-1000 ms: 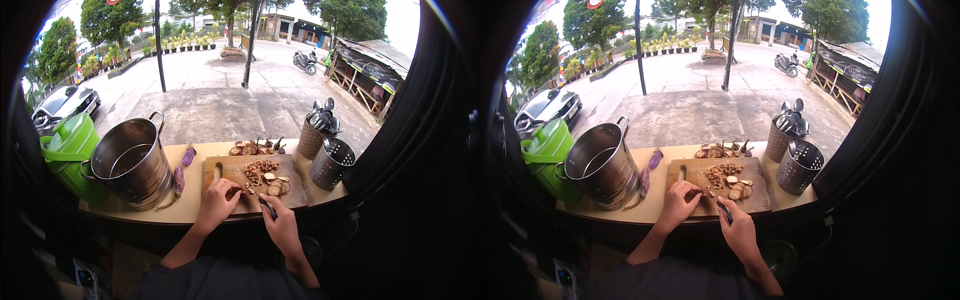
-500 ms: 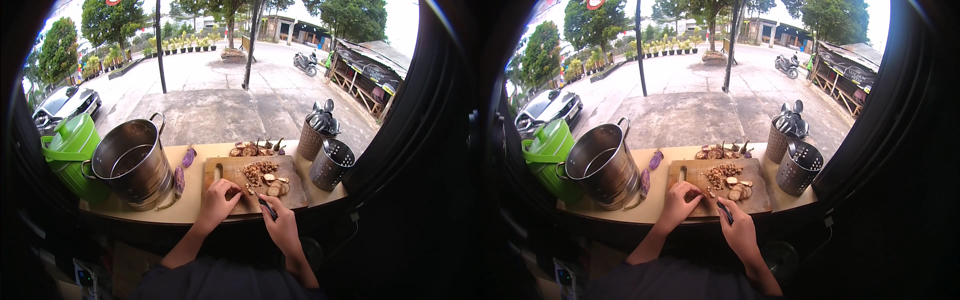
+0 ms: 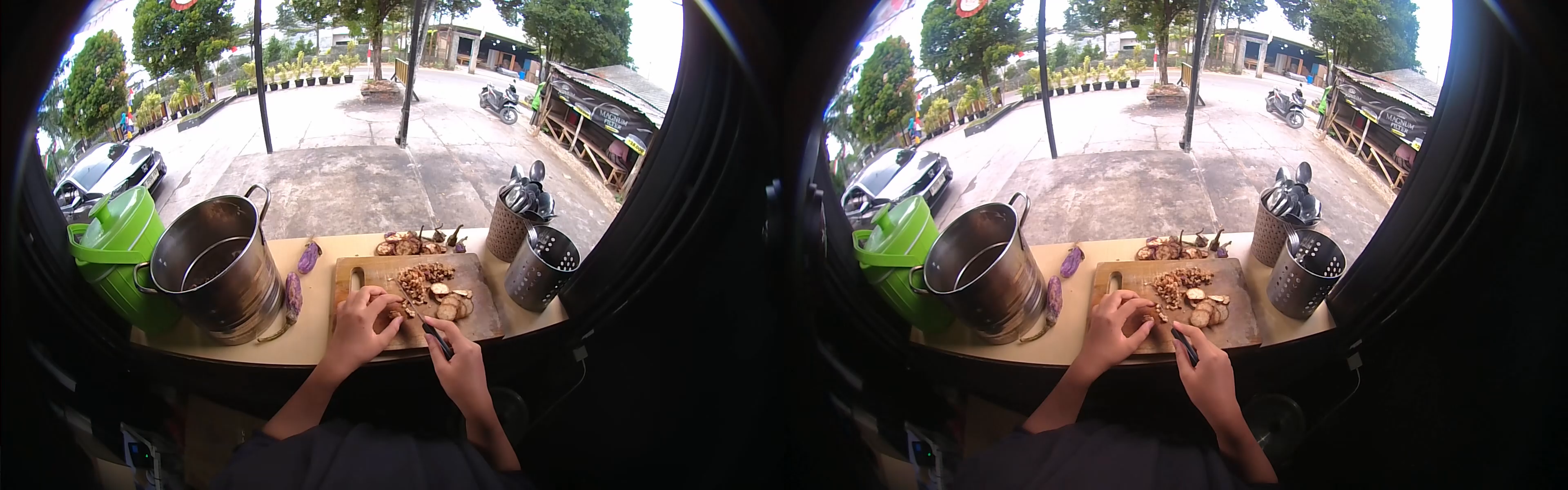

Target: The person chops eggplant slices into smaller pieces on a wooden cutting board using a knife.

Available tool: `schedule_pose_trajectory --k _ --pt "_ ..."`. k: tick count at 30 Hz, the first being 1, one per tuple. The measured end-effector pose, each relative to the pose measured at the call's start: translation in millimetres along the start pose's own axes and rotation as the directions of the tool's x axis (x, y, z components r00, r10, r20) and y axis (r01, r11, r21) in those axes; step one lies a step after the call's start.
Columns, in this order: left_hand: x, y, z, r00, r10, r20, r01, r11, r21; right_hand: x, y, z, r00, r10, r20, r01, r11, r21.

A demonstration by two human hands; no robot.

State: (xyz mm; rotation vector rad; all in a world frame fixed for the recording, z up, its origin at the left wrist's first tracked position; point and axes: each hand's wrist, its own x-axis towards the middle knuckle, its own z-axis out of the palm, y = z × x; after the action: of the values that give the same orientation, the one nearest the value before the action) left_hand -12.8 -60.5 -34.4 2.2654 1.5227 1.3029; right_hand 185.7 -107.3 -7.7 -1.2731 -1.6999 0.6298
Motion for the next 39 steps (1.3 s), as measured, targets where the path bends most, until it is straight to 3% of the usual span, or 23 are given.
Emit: schedule_pose_trajectory --k 4,7,14,19,23,32,39 --pt "-2 -1 0 0.993 -0.052 0.110 0.049 0.998 0.035 0 1 2 0.998 -0.048 -0.035 0.048 0.999 0.021" --pt "-3 -2 3 0.999 -0.009 0.051 0.004 0.995 0.095 0 -5 -2 0.999 0.046 0.027 -0.046 0.999 0.004" --pt "-4 -11 4 0.999 -0.049 0.007 0.049 0.999 0.009 -5 0 1 0.998 -0.027 -0.055 0.029 0.999 0.041" --pt "-3 -11 0 0.999 -0.030 -0.026 0.030 1.000 0.003 -16 -7 -2 0.996 0.076 0.046 -0.078 0.996 0.048" --pt "-3 -10 0 0.999 -0.051 0.008 0.051 0.998 -0.029 -18 -4 0 1.000 0.025 0.015 -0.026 0.998 0.052" --pt "-4 -10 2 0.996 -0.081 -0.043 0.078 0.994 -0.071 -21 -7 4 0.995 0.074 0.067 -0.077 0.997 0.032" --pt "-5 -11 5 0.992 -0.116 -0.051 0.110 0.989 -0.102 -23 -11 3 1.000 -0.010 0.023 0.009 0.999 0.031"
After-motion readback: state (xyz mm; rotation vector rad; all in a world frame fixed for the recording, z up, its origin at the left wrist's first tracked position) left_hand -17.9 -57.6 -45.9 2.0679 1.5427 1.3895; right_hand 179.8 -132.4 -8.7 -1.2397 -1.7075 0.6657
